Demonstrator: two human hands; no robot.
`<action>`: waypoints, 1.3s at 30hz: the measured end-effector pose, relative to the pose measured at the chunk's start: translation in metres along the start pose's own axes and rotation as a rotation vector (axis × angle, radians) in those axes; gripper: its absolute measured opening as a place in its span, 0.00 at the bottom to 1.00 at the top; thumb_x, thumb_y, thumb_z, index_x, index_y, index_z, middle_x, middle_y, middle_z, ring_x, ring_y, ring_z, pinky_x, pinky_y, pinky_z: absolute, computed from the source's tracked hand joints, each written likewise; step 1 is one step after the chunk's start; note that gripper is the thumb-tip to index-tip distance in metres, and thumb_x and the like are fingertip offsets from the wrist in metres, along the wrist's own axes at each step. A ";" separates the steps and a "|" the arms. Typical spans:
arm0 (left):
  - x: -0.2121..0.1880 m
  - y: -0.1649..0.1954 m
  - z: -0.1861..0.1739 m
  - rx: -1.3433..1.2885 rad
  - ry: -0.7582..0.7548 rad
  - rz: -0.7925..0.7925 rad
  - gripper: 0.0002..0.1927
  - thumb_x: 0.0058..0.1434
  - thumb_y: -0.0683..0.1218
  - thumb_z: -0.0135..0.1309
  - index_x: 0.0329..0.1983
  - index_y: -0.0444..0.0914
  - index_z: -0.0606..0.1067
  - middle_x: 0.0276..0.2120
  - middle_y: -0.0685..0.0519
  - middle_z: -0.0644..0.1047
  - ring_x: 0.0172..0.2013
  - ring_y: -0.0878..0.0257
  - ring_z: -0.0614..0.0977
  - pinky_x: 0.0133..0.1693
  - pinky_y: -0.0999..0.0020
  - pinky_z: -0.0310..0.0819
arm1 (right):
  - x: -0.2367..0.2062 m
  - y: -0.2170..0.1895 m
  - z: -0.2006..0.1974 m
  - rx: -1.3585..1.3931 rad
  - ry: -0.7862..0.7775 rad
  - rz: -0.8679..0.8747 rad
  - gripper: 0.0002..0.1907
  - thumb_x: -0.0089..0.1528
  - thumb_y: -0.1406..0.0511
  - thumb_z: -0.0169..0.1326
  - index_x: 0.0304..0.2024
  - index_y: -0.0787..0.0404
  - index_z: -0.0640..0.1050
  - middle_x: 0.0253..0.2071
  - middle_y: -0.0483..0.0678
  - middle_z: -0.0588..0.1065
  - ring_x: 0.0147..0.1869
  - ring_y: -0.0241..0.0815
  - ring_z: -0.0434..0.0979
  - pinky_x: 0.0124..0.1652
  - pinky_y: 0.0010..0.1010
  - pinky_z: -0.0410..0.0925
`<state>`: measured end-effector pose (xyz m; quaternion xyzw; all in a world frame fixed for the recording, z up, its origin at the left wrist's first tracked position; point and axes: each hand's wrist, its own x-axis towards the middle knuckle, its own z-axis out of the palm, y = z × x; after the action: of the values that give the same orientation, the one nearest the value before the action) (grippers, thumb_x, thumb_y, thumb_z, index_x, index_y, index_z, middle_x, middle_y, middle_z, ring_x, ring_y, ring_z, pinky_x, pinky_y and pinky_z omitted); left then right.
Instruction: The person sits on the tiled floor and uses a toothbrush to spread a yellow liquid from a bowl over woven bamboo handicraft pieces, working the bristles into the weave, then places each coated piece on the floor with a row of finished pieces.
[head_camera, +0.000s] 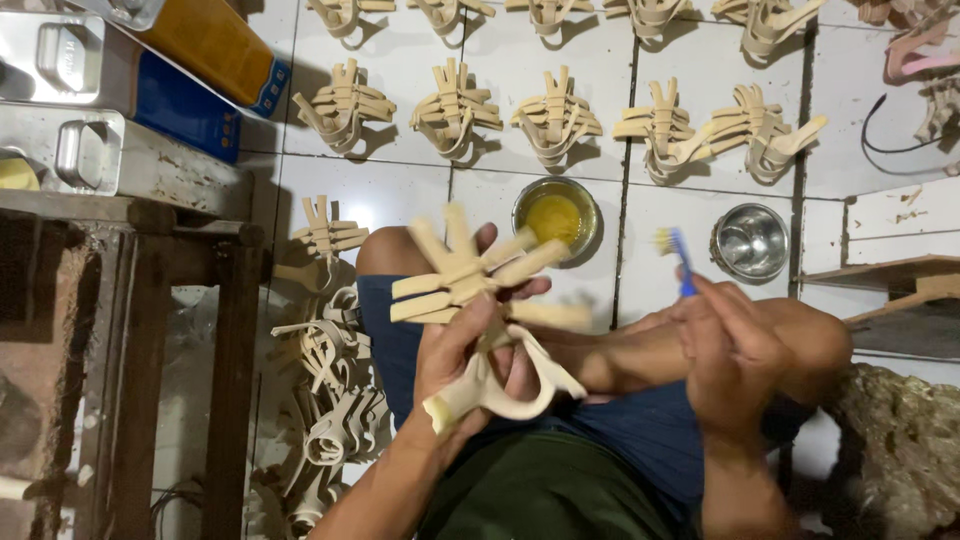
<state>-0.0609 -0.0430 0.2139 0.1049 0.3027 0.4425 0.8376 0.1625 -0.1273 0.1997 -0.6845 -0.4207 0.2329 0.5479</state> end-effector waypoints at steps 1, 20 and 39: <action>0.001 -0.003 -0.001 0.047 -0.008 -0.017 0.28 0.65 0.43 0.48 0.68 0.34 0.62 0.45 0.40 0.81 0.44 0.58 0.84 0.43 0.64 0.81 | 0.000 0.003 -0.003 0.143 0.033 0.073 0.15 0.71 0.71 0.49 0.59 0.70 0.78 0.37 0.46 0.74 0.31 0.30 0.65 0.32 0.20 0.59; 0.008 0.001 -0.013 0.186 -0.067 0.079 0.24 0.70 0.45 0.52 0.65 0.27 0.70 0.39 0.39 0.81 0.37 0.55 0.83 0.40 0.64 0.81 | -0.005 -0.009 0.025 0.016 -0.297 -0.027 0.12 0.65 0.74 0.53 0.50 0.74 0.80 0.34 0.49 0.77 0.33 0.31 0.73 0.29 0.18 0.64; 0.014 -0.002 -0.036 -0.088 0.106 -0.108 0.32 0.56 0.38 0.52 0.66 0.35 0.64 0.45 0.46 0.79 0.42 0.59 0.85 0.46 0.61 0.85 | 0.059 0.073 0.061 -0.286 -0.320 -0.029 0.14 0.67 0.67 0.57 0.54 0.65 0.81 0.31 0.51 0.75 0.31 0.41 0.71 0.32 0.31 0.66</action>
<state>-0.0754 -0.0365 0.1787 0.0279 0.3319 0.4148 0.8468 0.1701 -0.0475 0.1208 -0.7035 -0.5408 0.2689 0.3747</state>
